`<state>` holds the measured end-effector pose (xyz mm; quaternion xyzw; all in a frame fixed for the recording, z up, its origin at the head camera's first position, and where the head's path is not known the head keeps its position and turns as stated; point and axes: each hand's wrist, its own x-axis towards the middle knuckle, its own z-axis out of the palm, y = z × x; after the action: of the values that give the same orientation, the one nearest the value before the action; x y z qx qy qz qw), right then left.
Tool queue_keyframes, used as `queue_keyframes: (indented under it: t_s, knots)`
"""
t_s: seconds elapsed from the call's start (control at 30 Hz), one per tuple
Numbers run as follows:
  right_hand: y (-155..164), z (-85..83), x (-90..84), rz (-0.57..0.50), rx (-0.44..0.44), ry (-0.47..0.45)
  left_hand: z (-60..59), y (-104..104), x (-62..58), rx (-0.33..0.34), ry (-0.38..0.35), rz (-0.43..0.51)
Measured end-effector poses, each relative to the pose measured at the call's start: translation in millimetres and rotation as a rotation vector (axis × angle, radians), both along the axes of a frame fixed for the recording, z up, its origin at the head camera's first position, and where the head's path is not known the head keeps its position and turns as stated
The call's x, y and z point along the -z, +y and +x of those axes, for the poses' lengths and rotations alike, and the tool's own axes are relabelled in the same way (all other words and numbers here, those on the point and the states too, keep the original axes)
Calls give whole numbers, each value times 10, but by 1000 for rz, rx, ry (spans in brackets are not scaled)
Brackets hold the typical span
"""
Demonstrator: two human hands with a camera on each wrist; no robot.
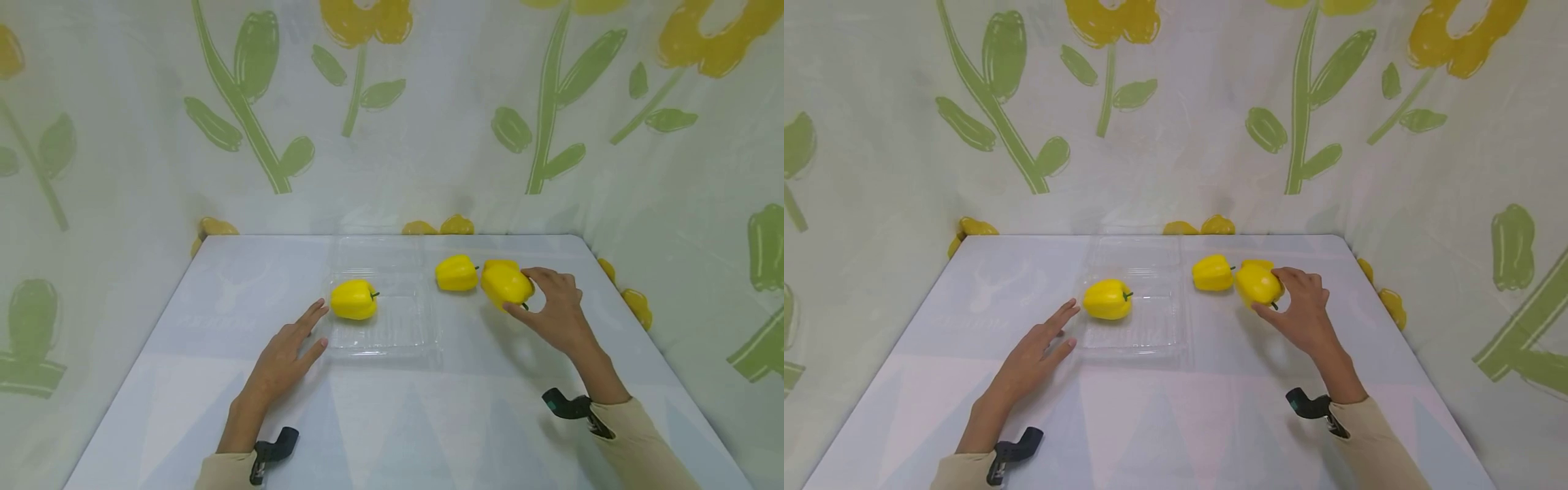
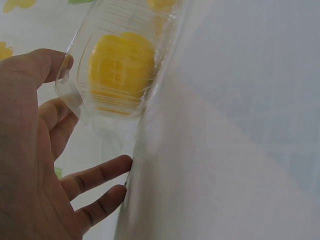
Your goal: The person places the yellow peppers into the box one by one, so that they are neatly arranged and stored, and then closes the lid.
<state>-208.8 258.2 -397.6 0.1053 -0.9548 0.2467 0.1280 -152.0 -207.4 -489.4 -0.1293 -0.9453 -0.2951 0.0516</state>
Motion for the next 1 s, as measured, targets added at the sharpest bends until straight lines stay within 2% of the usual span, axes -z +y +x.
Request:
queue_keyframes:
  t_s: [0.5, 0.7, 1.0]
  knots:
    - [-212, -73, 15, -31, -104, 3, 6, 2, 1, -14, -21, 2]
    - [-269, -98, 7, -19, -128, 27, -27, 13, -12, -13, -7, 2]
    - [-382, -136, 3, -72, -238, 32, 3, -2, 39, -20, -4, 1]
